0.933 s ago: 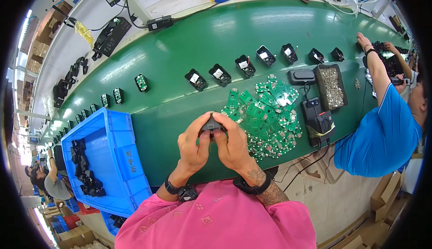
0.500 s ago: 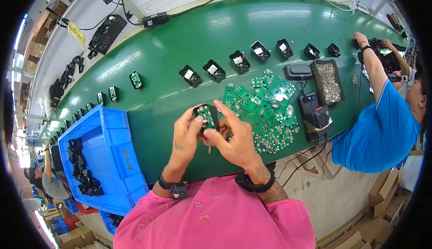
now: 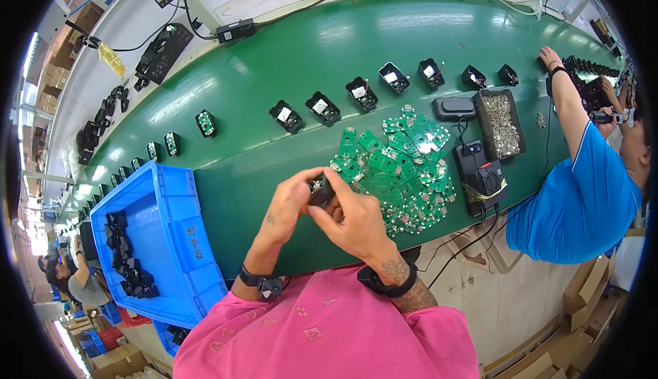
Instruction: The person picks up a circuit board and a black plastic housing, fits the circuit board into the housing by hand, and places the assembled unit onto the green work surface.
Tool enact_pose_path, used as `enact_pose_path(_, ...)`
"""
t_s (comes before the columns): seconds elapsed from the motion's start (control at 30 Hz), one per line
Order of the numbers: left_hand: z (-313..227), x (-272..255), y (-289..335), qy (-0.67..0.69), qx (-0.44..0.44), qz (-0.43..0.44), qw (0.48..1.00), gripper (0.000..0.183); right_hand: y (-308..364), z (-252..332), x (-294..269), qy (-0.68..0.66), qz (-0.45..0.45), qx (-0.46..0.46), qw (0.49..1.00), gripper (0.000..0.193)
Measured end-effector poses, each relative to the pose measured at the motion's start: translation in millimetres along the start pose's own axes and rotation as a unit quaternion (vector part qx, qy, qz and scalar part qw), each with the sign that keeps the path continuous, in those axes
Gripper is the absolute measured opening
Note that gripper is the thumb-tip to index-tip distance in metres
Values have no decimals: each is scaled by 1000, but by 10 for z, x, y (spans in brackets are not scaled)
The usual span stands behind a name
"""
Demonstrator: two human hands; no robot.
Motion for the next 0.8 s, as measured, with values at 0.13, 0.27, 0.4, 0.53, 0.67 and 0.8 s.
enact_pose_path(0.13,-48,-205,13,-32,-32,37,998,57,64,-80,21,12,58,8,998,63)
enact_pose_path(0.27,-221,-726,-178,-332,123,-196,915,71,96,-268,17,90,28,9,996,49)
enact_pose_path(0.4,-304,-1518,-677,-454,178,-294,822,77,-158,-230,-58,271,-30,-32,962,38)
enact_pose_path(0.53,-285,-1812,-996,-575,199,-273,745,79,-444,-306,10,419,-23,-1,908,47)
enact_pose_path(0.67,-352,-1431,-795,-613,192,-304,704,89,-532,-488,150,479,-18,15,877,46)
enact_pose_path(0.8,-60,-894,-740,-593,208,-243,739,97,-523,-481,161,471,0,24,882,39)
Point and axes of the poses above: each hand's wrist, its own y-axis away from the middle knuckle, its own x-axis out of the palm, z = x × y, the point moved 2 cm from there along -y, towards the middle knuckle, and after that the axes turned 7 degrees about y, right-handed, at the moved point
